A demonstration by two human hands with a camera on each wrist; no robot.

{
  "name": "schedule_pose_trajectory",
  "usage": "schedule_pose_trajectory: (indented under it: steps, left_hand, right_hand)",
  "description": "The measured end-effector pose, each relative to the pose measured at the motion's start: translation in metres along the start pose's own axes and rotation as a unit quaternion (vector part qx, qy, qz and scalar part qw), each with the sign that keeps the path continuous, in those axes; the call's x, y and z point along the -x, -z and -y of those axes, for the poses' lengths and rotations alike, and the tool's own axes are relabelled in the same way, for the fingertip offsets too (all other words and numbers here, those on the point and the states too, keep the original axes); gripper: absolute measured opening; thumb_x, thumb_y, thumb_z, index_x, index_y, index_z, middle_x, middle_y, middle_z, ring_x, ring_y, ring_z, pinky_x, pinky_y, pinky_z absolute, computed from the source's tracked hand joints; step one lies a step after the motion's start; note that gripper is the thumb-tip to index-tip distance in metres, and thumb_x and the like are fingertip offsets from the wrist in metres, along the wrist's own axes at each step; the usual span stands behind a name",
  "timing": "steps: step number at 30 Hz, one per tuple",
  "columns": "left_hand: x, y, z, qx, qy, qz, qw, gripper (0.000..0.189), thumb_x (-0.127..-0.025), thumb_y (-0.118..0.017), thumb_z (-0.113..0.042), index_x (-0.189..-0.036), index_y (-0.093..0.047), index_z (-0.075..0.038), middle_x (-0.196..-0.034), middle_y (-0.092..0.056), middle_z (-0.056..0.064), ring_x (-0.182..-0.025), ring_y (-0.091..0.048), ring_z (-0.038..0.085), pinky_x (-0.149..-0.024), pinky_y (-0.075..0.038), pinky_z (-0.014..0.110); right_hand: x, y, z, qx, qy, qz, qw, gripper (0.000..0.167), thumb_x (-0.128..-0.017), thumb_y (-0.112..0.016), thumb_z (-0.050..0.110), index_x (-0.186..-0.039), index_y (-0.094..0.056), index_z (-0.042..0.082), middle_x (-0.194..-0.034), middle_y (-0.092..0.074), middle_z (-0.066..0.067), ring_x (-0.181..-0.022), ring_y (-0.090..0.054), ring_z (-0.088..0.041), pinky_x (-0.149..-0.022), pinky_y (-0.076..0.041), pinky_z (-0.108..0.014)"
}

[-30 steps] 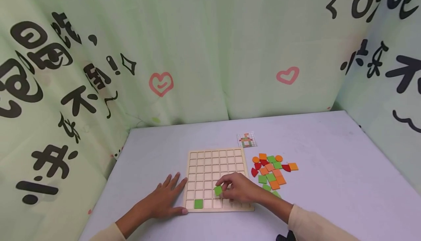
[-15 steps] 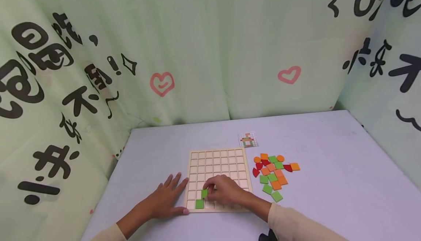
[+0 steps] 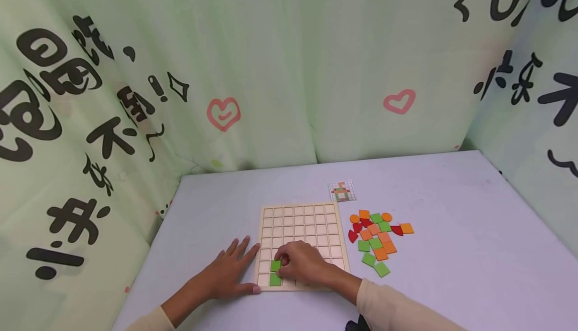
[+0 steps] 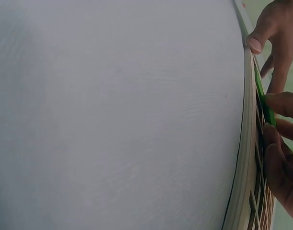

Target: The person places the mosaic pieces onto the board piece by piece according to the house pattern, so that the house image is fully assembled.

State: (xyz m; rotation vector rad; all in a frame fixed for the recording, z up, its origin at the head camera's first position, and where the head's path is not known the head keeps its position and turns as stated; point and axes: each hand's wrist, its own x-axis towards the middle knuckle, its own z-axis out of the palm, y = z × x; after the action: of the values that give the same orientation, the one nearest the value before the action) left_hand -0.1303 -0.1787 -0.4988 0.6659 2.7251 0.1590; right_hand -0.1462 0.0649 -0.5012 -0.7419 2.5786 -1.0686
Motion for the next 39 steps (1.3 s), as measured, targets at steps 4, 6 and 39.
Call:
schedule_pose_trajectory:
  steps: [4,6,39]
  left_hand:
    - [-0.0004,-0.0011,0.0006,0.0,0.001,0.001,1.0,0.104,-0.08,-0.053,-0.084,-0.16,-0.029,-0.023,-0.166,-0.024,0.016,-0.15,-0.025,0.048,-0.107,-0.037,0.068]
    - [-0.0007,-0.0015,0.0009,0.0,0.0,0.0,1.0,0.104,-0.08,-0.053,-0.084,-0.16,-0.029,-0.023,-0.166,-0.024,0.016,-0.149,-0.025,0.048,-0.107,-0.037,0.068]
    - [-0.0007,0.002,-0.0013,0.004,0.001,0.007,1.0,0.103,-0.08,-0.054,-0.083,-0.16,-0.029,-0.022,-0.165,-0.024,0.018,-0.149,-0.025,0.049,-0.106,-0.038,0.068]
  right_hand:
    - [-0.0015,-0.0005,-0.0007,0.0,-0.004,0.006,1.0,0.023,-0.08,-0.082,0.018,-0.101,-0.076,0.01,-0.073,-0.059,0.013,-0.068,-0.05,-0.003,-0.061,-0.041,-0.022]
    - [-0.0027,-0.0006,-0.0015,-0.001,-0.003,0.006,1.0,0.021,-0.081,-0.082,0.017,-0.101,-0.077,0.01,-0.072,-0.059,0.013,-0.066,-0.05,-0.002,-0.06,-0.041,-0.021]
    - [-0.0072,-0.0001,0.0041,0.044,-0.003,-0.018,0.9988,0.013,-0.078,-0.084,0.02,-0.087,-0.076,0.015,-0.067,-0.057,0.015,-0.065,-0.049,-0.001,-0.06,-0.04,-0.023]
